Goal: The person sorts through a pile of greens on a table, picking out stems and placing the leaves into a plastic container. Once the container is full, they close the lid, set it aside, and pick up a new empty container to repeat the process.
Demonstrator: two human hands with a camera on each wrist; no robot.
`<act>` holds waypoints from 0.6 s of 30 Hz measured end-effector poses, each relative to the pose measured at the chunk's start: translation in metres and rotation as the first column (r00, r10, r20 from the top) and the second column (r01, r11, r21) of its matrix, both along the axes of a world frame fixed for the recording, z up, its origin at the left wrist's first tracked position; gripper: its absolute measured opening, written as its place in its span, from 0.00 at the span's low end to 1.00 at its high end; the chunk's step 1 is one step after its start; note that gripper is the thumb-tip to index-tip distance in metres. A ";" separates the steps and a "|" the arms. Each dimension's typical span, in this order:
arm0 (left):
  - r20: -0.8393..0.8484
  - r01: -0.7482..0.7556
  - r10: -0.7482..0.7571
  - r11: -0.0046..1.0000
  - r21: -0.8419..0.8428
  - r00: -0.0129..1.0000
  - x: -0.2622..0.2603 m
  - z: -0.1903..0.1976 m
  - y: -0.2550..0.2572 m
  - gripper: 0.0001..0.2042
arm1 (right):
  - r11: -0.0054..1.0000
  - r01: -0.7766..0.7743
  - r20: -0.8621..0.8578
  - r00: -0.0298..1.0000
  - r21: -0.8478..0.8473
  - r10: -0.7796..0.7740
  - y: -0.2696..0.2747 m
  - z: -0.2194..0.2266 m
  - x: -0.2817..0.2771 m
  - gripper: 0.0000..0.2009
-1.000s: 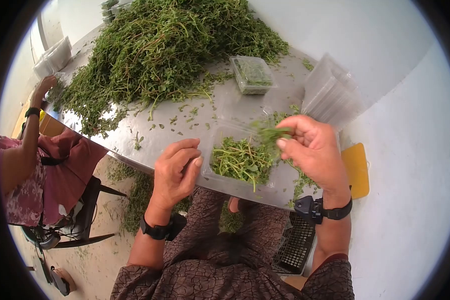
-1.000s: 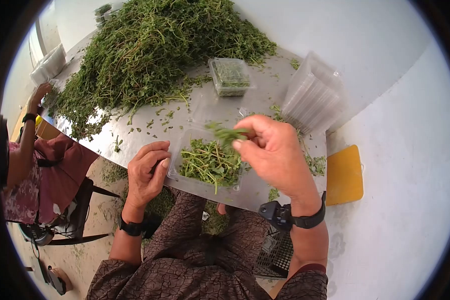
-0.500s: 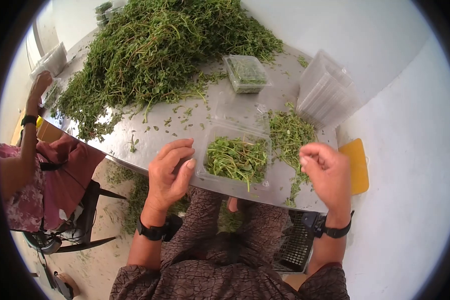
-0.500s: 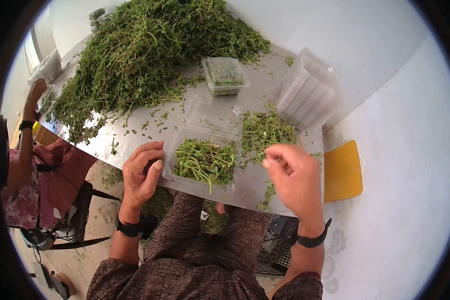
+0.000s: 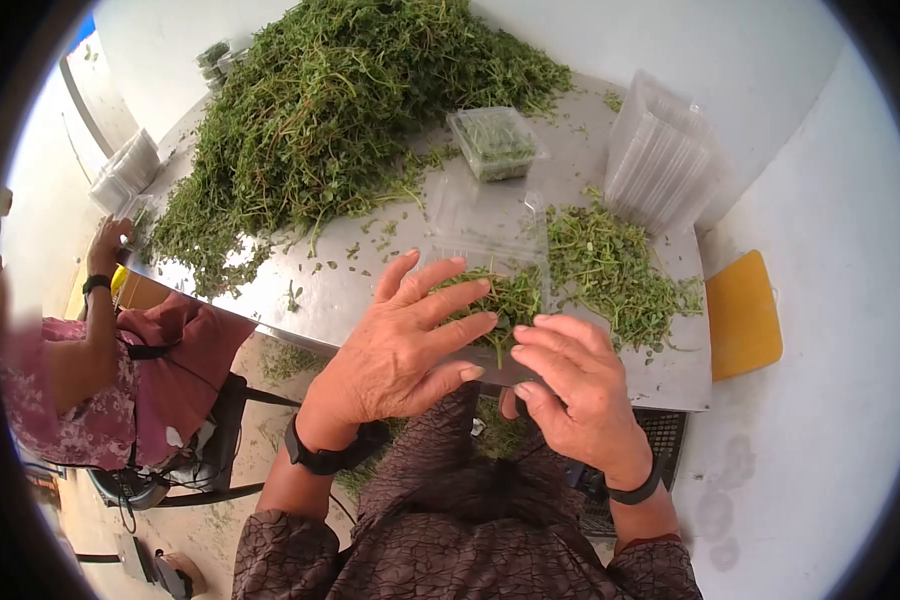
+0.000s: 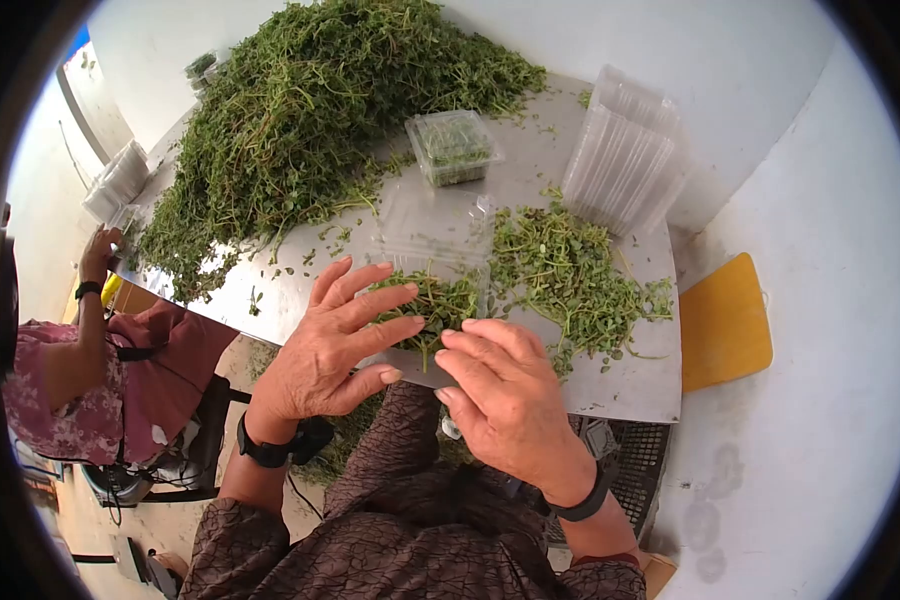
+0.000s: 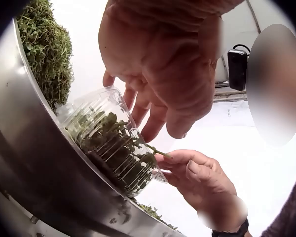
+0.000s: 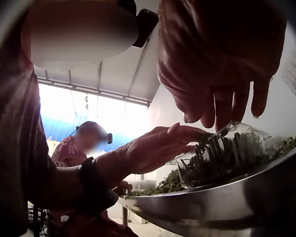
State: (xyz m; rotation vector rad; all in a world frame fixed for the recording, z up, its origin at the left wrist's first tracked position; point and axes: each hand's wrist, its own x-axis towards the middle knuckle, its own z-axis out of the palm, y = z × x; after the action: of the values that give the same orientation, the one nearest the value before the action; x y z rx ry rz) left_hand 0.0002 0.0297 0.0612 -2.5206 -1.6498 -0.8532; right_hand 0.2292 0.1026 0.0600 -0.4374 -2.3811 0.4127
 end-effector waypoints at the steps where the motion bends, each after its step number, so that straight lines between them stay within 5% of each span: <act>1: -0.009 0.001 -0.001 1.000 0.001 1.000 0.000 0.000 0.001 0.22 | 1.000 -0.022 -0.007 1.000 -0.002 0.022 0.001 -0.002 -0.002 0.17; 18: -0.037 -0.186 0.187 0.982 0.013 0.982 0.013 -0.007 0.012 0.09 | 1.000 -0.017 -0.060 0.998 0.011 0.018 0.009 -0.017 -0.003 0.13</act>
State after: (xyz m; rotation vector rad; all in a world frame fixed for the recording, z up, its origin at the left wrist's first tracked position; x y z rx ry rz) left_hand 0.0133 0.0419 0.0539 -2.3131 -1.8282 -0.7882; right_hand 0.2259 0.1120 0.0434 -0.3942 -2.3294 0.4153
